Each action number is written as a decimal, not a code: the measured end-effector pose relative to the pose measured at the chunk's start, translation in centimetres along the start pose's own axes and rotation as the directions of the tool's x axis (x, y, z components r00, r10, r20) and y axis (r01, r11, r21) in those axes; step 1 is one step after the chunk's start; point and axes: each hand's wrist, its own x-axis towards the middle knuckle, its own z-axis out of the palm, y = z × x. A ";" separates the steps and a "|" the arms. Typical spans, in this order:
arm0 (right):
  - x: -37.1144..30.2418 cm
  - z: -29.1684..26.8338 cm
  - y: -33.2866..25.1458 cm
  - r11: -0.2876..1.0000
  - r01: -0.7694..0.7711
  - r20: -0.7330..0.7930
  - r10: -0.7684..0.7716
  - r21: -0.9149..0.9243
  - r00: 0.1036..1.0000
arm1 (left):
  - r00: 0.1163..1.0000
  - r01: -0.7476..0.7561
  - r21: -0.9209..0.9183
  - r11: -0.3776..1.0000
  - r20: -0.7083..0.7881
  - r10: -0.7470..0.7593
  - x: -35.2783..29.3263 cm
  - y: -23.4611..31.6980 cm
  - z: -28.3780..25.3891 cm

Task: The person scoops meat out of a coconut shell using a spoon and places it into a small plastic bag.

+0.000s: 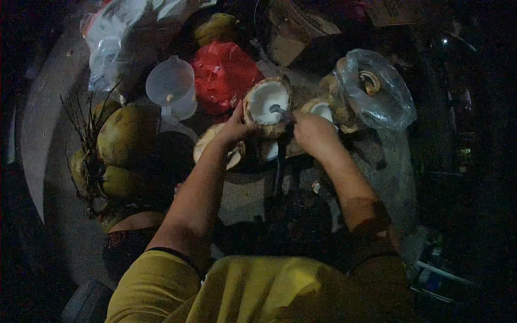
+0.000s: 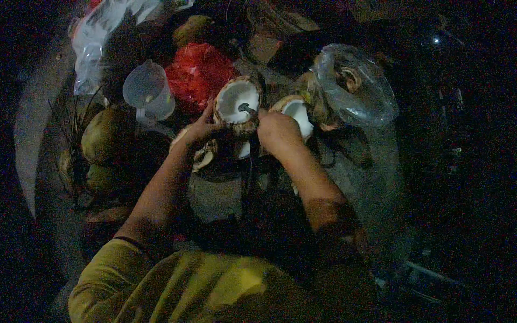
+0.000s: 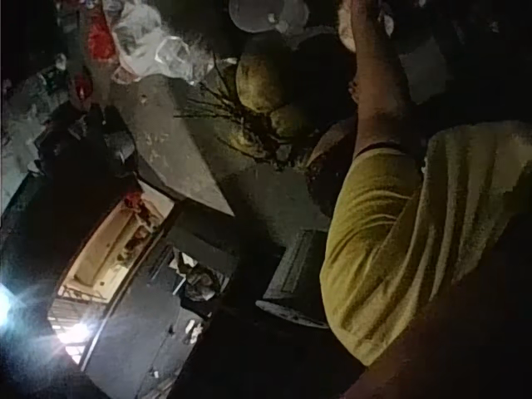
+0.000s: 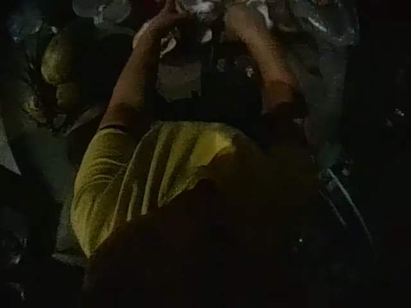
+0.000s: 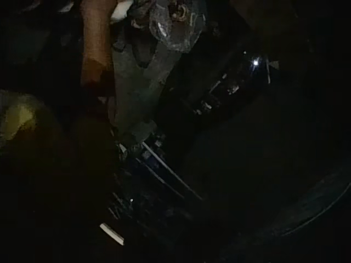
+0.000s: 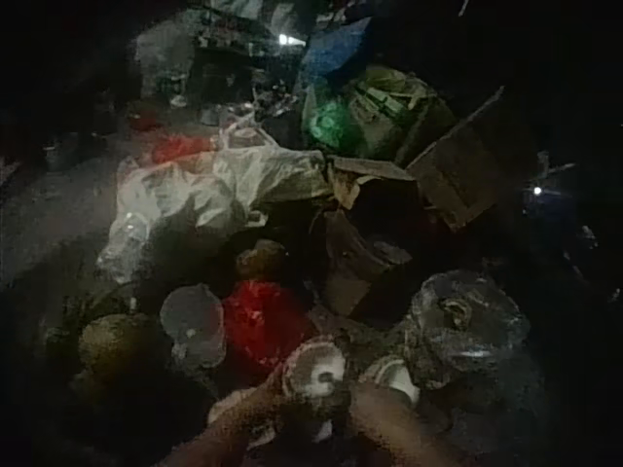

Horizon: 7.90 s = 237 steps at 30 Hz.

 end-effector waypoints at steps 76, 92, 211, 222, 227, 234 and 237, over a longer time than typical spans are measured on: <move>-4.1 9.3 10.7 0.786 -0.523 -0.030 0.563 0.330 0.826 | 0.915 -0.379 0.724 0.577 0.385 0.119 -1.9 -0.8 14.1; -6.6 6.5 11.5 0.282 -0.517 0.300 0.558 0.809 0.774 | 0.911 -0.402 0.907 0.126 0.410 -0.050 0.9 -3.0 14.1; -6.9 5.8 13.4 0.531 -0.671 0.484 0.464 0.518 0.741 | 0.925 -0.375 0.875 0.307 0.329 0.191 1.0 -4.0 14.8; -7.4 5.3 13.9 0.850 -0.503 0.197 0.472 0.159 0.860 | 0.950 -0.313 0.880 0.357 0.298 0.097 0.9 -3.0 15.0; -7.8 2.4 12.4 0.894 -0.447 0.384 0.426 -0.039 0.819 | 0.948 -0.317 0.852 0.417 0.293 0.121 0.3 -2.6 14.7; -7.0 2.9 12.8 0.882 -0.437 0.190 0.406 0.176 0.894 | 0.928 -0.371 0.851 0.371 0.326 0.180 0.6 -3.3 14.0; -5.8 5.7 13.2 0.843 -0.457 0.112 0.444 0.285 0.889 | 0.932 -0.362 0.849 0.384 0.321 0.168 0.8 -3.2 14.5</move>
